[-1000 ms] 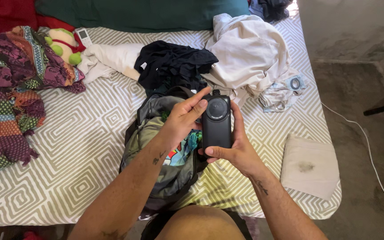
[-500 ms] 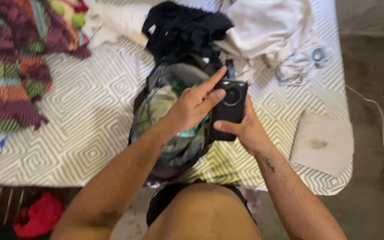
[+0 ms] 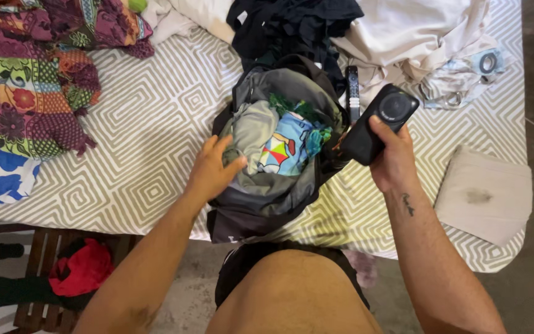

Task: The person opens a backpack on a bed and packs it: they place a plastic bag, a water bottle, folded clothes, a towel, a small pouch, a wallet, and a copper cup into the compartments, then zip the pockets closed.

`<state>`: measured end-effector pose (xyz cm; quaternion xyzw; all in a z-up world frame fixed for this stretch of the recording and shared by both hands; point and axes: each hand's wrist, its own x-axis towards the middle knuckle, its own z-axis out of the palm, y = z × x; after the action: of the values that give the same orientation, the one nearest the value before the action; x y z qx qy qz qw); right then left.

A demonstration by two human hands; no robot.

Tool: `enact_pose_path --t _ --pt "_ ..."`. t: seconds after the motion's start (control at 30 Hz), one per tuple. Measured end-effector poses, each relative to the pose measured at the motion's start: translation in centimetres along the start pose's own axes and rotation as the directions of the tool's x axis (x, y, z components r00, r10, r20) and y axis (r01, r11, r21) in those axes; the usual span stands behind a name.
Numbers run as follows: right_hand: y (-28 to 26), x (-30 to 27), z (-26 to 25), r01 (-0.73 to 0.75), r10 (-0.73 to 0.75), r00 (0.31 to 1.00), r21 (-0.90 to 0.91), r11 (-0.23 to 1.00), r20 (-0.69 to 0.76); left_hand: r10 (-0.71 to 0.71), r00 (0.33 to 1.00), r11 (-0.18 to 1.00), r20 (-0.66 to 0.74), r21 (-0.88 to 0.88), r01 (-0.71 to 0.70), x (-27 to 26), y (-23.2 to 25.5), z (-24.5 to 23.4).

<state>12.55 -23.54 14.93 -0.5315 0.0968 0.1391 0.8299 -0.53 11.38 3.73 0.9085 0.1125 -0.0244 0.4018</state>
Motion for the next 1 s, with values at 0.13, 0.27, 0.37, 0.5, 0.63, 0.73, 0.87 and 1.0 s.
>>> enact_pose_path --t 0.13,0.27,0.37,0.5,0.63,0.73,0.87,1.0 --pt "0.6 -0.1 -1.7 0.019 -0.019 0.999 0.025 0.999 -0.028 0.057 0.998 0.998 -0.039 0.035 -0.056 0.9 -4.2 0.7" --pt "0.3 -1.1 -3.2 0.01 -0.009 0.997 0.002 1.0 -0.083 -0.355 0.894 0.902 0.273 -0.149 0.404 -1.5 -5.1 -0.9" --pt "0.1 -1.5 -3.8 -0.018 0.016 0.995 -0.021 1.0 -0.101 -0.5 0.729 0.633 0.468 -0.376 0.676 -2.2 -1.8 -2.6" --pt "-0.1 -0.5 -4.1 -0.021 0.019 0.994 -0.02 1.0 -0.108 -0.337 0.897 0.621 0.287 -0.648 0.441 1.6 4.3 -4.5" --pt "0.7 0.8 -4.1 0.003 -0.005 0.998 -0.025 1.0 -0.065 -0.361 0.92 0.42 0.157 -0.853 0.31 6.2 7.6 -4.2" --pt "1.0 0.9 -4.4 -0.004 0.001 0.999 -0.059 0.998 -0.048 -0.387 0.912 0.289 0.137 -0.921 0.261 8.2 8.0 -2.8" --pt "0.2 -0.6 -4.6 -0.122 0.127 0.991 -0.108 0.987 0.04 -0.362 0.914 0.248 0.181 -0.927 0.281 9.2 7.9 -0.9" --pt "-0.8 -3.5 -3.4 -0.316 0.375 0.907 -0.277 0.907 0.193 -0.431 0.876 0.155 0.219 -0.938 0.311 9.0 8.6 0.7"
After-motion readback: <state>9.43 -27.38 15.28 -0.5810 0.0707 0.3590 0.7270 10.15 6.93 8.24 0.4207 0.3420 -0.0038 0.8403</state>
